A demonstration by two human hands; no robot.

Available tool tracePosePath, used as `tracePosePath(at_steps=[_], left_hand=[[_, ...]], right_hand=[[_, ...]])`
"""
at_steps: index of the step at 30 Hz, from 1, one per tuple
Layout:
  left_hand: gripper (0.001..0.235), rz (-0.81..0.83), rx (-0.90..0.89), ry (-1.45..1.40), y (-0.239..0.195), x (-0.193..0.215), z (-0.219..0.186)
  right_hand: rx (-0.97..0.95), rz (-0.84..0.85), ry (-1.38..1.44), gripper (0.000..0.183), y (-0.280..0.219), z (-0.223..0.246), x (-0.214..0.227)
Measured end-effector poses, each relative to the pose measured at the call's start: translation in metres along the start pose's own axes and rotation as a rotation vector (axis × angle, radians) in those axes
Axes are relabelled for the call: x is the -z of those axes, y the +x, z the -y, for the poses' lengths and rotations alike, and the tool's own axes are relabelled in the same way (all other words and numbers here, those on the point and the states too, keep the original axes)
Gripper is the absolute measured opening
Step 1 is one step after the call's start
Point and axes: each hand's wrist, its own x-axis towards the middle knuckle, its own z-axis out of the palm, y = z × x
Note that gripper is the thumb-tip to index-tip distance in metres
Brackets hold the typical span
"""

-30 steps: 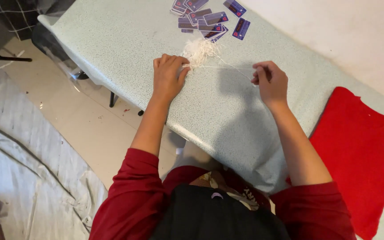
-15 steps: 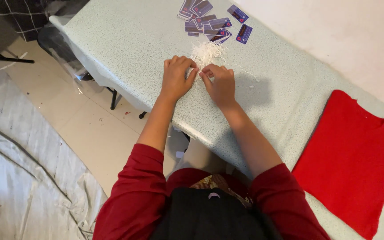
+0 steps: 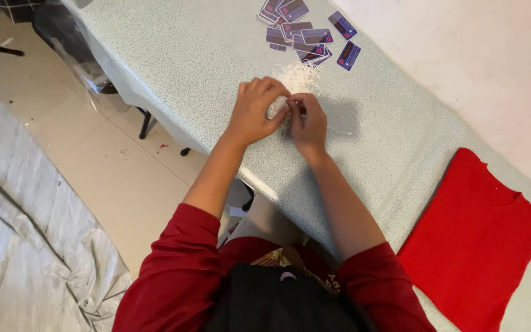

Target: The person attaches a tag to a folded red t-shirt using a white string. They then place the shirt into a clear plastic bag, smooth the packaging, and fold the bag over the shirt.

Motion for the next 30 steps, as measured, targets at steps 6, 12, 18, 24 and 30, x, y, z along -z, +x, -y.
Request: tracePosePath(at_steps=[6, 12, 18, 24, 30], left_hand=[[0.018, 0.102, -0.004, 0.107, -0.002, -0.012, 0.019], [0.015, 0.067, 0.047, 0.155, -0.006, -0.015, 0.023], [0.014, 0.067, 0.060, 0.199, -0.005, -0.017, 0.025], [0.018, 0.102, 0.052, 0.284, -0.004, -0.017, 0.020], [0.022, 0.130, 0.043, 0.404, 0.011, -0.030, 0.045]], right_hand=[[-0.015, -0.045, 0.017, 0.012, 0.002, -0.004, 0.000], [-0.068, -0.297, 0.077, 0.013, 0.009, -0.023, 0.014], [-0.155, -0.301, 0.263, 0.012, 0.009, -0.027, 0.029], [-0.178, -0.116, 0.345, 0.011, 0.008, -0.022, 0.054], [-0.284, 0.004, 0.060, 0.023, -0.030, -0.029, 0.156]])
